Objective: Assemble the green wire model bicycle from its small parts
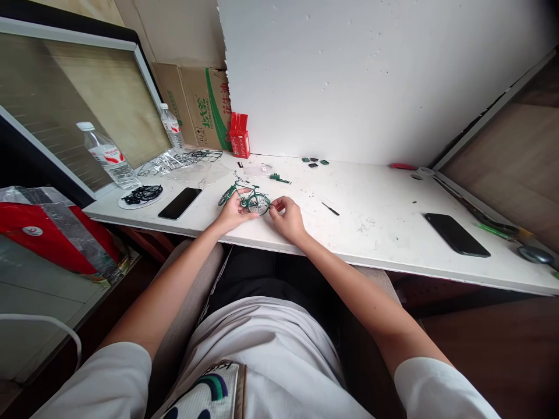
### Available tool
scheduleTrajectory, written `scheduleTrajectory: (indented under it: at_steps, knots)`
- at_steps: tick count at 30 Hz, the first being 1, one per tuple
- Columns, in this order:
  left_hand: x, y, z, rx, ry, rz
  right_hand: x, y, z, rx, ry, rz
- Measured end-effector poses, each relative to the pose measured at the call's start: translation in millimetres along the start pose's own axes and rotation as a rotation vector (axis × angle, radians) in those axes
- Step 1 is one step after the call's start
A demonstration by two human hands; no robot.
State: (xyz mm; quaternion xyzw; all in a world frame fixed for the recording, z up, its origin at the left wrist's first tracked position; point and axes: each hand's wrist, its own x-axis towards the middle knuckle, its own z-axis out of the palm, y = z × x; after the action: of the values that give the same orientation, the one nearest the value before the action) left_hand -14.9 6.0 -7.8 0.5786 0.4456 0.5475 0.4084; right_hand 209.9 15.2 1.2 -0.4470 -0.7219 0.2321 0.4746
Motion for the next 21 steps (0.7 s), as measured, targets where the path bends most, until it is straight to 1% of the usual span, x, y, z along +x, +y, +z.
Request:
scheduleTrajectory:
  at_steps: [4, 6, 10, 12, 14, 16, 18, 21]
  knots:
    - [4, -6, -1.0, -0.035, 0.053, 0.014, 2, 0, -1, 0.045, -0.003, 0.067]
    - [7, -7, -0.9, -0.046, 0.067, 0.002, 2, -1, -2, 0.037, 0.017, 0.062]
    - [8, -3, -1.5, -0.073, 0.029, -0.068, 2, -1, -3, -0.091, 0.098, 0.017]
    - [7, 2, -1.3, -0.101, 0.004, -0.094, 2, 1, -4, -0.104, 0.135, 0.022]
    - [5, 7, 0.8, -0.134, -0.003, -0.098, 2, 3, -4, -0.050, 0.178, 0.015]
    - [2, 13, 5.7, -0.146, -0.011, -0.110, 1, 3, -4, 0.065, 0.194, -0.026]
    - [-2, 18, 13.1, -0.147, -0.042, -0.129, -1, -2, -5, 0.199, 0.147, -0.096]
    - [-7, 23, 25.3, -0.189, -0.153, -0.127, -7, -13, -6, 0.311, -0.026, -0.207]
